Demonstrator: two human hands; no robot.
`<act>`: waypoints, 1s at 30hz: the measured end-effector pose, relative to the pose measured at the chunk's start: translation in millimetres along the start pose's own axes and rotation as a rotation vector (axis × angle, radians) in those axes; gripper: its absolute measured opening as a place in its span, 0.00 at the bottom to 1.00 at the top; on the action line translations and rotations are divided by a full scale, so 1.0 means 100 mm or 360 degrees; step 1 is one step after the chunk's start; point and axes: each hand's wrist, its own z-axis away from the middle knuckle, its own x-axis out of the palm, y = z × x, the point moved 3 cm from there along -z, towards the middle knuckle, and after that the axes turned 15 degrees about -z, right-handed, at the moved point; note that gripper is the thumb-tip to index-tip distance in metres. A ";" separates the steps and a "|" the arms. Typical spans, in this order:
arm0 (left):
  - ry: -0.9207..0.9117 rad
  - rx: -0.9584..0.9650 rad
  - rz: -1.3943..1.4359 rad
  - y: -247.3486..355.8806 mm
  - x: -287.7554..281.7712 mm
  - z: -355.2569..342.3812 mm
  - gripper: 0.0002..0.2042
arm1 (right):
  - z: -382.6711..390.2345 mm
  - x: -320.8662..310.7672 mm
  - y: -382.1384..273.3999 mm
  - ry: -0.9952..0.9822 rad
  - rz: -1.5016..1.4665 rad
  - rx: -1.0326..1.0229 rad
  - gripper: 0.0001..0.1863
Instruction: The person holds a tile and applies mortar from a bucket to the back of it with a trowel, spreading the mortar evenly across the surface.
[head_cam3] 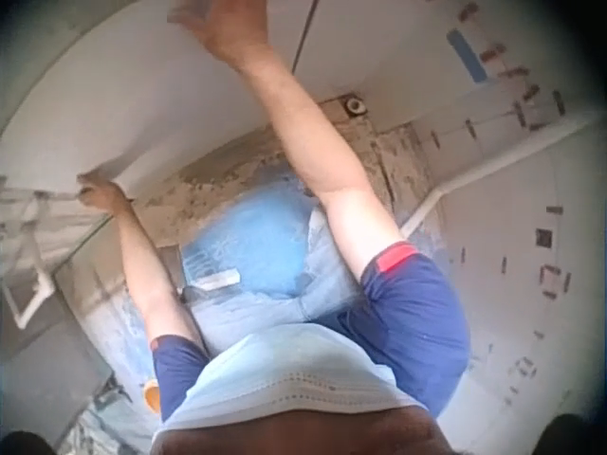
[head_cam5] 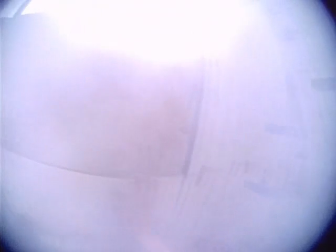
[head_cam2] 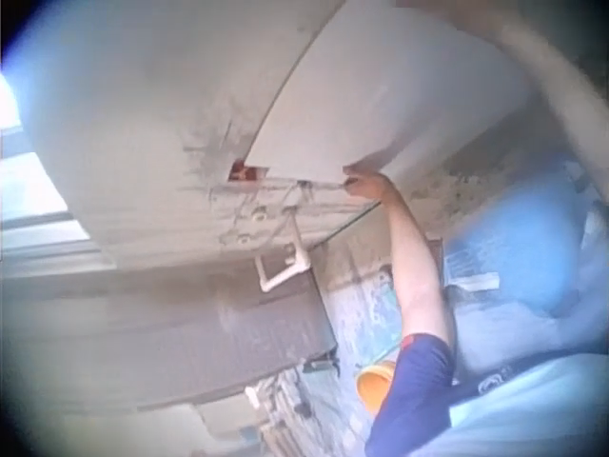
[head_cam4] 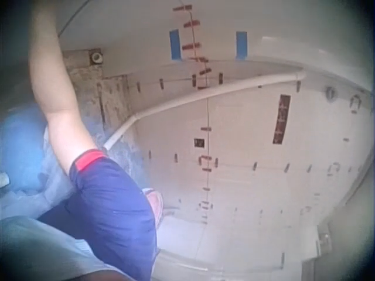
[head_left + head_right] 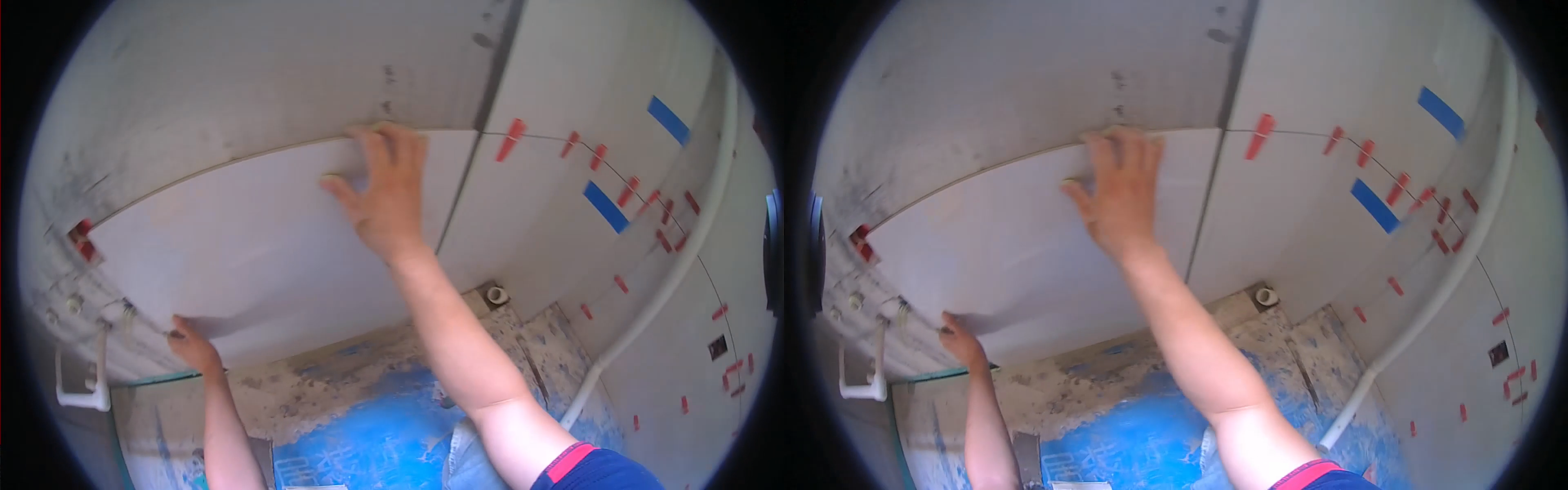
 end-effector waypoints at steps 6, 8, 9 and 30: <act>-0.0067 -0.0137 -0.0062 0.13 0.04 0.28 0.41 | -0.05 -0.30 0.08 -0.0091 -0.0088 0.0023 0.30; -0.0118 -0.0123 -0.0001 0.00 0.03 0.18 0.42 | -0.06 -0.30 0.03 -0.0089 -0.0130 0.0030 0.30; -0.0164 -0.0116 0.0061 -0.05 0.02 0.12 0.43 | -0.06 -0.28 0.01 -0.0085 -0.0130 0.0035 0.30; -0.0211 -0.0071 0.0033 -0.19 -0.01 -0.04 0.42 | -0.12 -0.25 0.09 0.0069 -0.0443 0.0052 0.23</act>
